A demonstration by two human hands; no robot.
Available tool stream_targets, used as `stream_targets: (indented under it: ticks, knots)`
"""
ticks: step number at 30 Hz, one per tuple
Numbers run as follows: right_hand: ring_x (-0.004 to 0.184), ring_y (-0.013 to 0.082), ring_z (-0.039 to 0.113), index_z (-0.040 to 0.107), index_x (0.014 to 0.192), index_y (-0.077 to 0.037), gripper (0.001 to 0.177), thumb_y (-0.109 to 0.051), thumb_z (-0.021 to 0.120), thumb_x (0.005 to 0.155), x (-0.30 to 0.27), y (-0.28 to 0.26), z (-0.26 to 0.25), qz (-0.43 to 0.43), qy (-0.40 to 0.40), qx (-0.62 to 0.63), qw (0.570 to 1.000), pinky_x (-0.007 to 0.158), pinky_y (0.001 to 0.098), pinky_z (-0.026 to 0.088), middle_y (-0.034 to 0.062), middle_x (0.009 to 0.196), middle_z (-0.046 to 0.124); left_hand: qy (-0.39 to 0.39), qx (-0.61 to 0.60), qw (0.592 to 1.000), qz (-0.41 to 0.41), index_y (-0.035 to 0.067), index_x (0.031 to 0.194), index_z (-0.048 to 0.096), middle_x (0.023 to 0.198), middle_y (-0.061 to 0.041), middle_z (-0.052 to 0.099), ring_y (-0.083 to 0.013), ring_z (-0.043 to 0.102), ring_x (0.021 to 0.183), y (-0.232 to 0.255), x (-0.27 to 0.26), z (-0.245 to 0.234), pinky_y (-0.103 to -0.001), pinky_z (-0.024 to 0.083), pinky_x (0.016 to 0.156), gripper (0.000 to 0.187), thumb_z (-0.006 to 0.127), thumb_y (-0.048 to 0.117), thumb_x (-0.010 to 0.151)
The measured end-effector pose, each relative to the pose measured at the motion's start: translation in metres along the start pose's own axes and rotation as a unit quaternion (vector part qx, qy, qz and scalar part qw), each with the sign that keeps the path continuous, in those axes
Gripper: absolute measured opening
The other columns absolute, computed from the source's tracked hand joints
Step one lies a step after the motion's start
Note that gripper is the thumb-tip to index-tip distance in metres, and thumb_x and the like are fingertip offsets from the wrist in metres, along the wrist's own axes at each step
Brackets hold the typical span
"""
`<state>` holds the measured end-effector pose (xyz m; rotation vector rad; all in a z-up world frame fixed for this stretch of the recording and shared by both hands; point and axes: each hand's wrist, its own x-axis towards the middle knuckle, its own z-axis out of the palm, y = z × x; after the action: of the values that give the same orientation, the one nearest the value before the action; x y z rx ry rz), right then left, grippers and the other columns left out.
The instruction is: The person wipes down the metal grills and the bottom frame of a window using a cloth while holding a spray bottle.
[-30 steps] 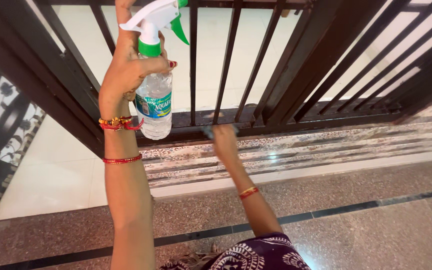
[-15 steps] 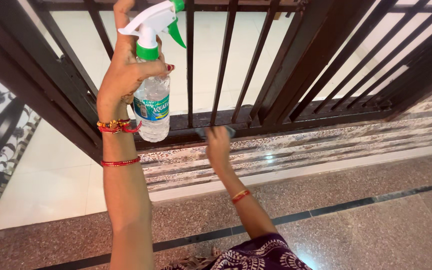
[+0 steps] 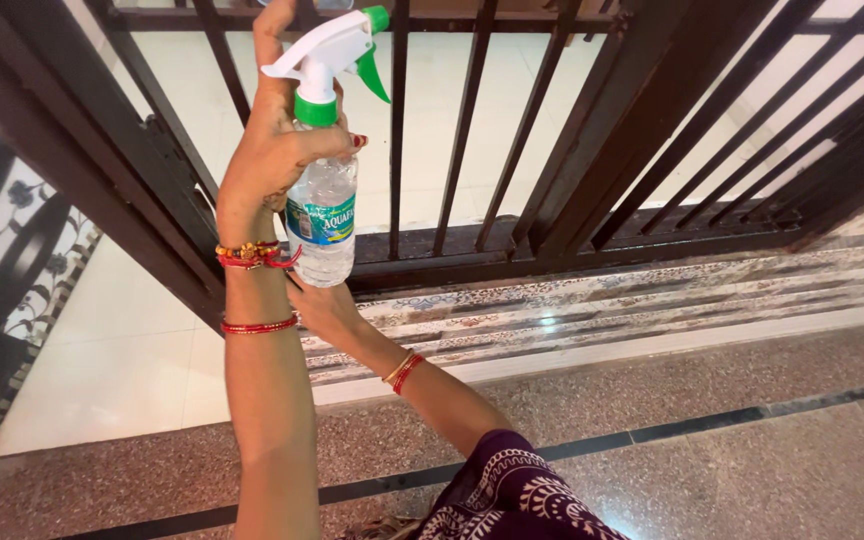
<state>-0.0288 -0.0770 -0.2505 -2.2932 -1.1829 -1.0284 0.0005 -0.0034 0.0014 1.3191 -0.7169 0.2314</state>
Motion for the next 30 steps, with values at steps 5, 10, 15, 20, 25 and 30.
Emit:
stream_targets:
  ticks: [5,10,15,20,25,30]
  knots:
    - [0.126,0.0369,0.060,0.064,0.133,-0.009,0.043,-0.005,0.066,0.091,-0.028,0.024,0.022,0.129,-0.115,0.086,0.981,0.106,0.0538,0.042,0.0184,0.135,0.062,-0.003,0.026,1.000,0.007,0.028,0.161,0.015,0.095,-0.008,0.052,-0.0208,0.067,0.083,0.000,0.000,0.000,-0.035,0.061,0.071,0.110,0.069,-0.021,0.079]
    - [0.140,0.0310,0.053,0.065,0.123,-0.021,0.043,-0.012,0.069,0.081,-0.070,0.069,-0.015,0.096,-0.075,-0.110,0.986,0.115,0.0539,0.035,0.0081,0.149,0.060,0.000,0.026,1.000,-0.003,0.027,0.160,0.015,0.104,-0.009,0.055,-0.0202,0.068,0.086,0.003,0.000,0.001,-0.036,0.062,0.072,0.110,0.069,-0.022,0.079]
    - [0.151,0.0314,0.025,0.050,0.142,-0.021,0.051,-0.025,0.065,0.093,-0.092,0.121,-0.075,0.234,-0.235,-0.083,0.940,0.119,0.0616,0.020,0.0045,0.161,0.034,0.001,0.025,1.000,-0.008,0.026,0.161,0.017,0.102,-0.009,0.053,-0.0197,0.065,0.084,0.002,-0.002,-0.001,-0.036,0.062,0.073,0.108,0.069,-0.023,0.080]
    - [0.146,0.0408,0.034,0.047,0.152,-0.011,0.072,-0.006,0.071,0.084,-0.123,0.146,-0.112,0.255,-0.112,-0.123,0.953,0.121,0.0584,0.024,0.0120,0.159,0.041,-0.009,0.035,0.999,0.018,0.024,0.164,0.017,0.103,-0.009,0.053,-0.0188,0.062,0.087,-0.012,-0.003,-0.011,-0.037,0.064,0.077,0.108,0.067,-0.025,0.082]
    - [0.143,0.0402,0.043,0.055,0.143,-0.002,0.071,0.012,0.067,0.074,-0.130,0.138,-0.098,0.267,-0.049,-0.164,0.948,0.123,0.0553,0.029,0.0177,0.152,0.050,0.002,0.005,1.000,0.006,0.022,0.166,0.008,0.106,-0.009,0.055,-0.0197,0.065,0.087,-0.018,-0.004,-0.013,-0.038,0.065,0.078,0.111,0.066,-0.024,0.083]
    - [0.143,0.0331,0.046,0.060,0.139,-0.004,0.070,0.017,0.062,0.072,-0.136,0.124,-0.080,0.266,-0.031,-0.166,0.949,0.126,0.0523,0.027,0.0152,0.148,0.057,0.002,0.023,1.000,0.016,0.022,0.166,0.010,0.103,-0.009,0.054,-0.0194,0.065,0.085,-0.010,-0.005,-0.009,-0.038,0.065,0.076,0.112,0.063,-0.026,0.081]
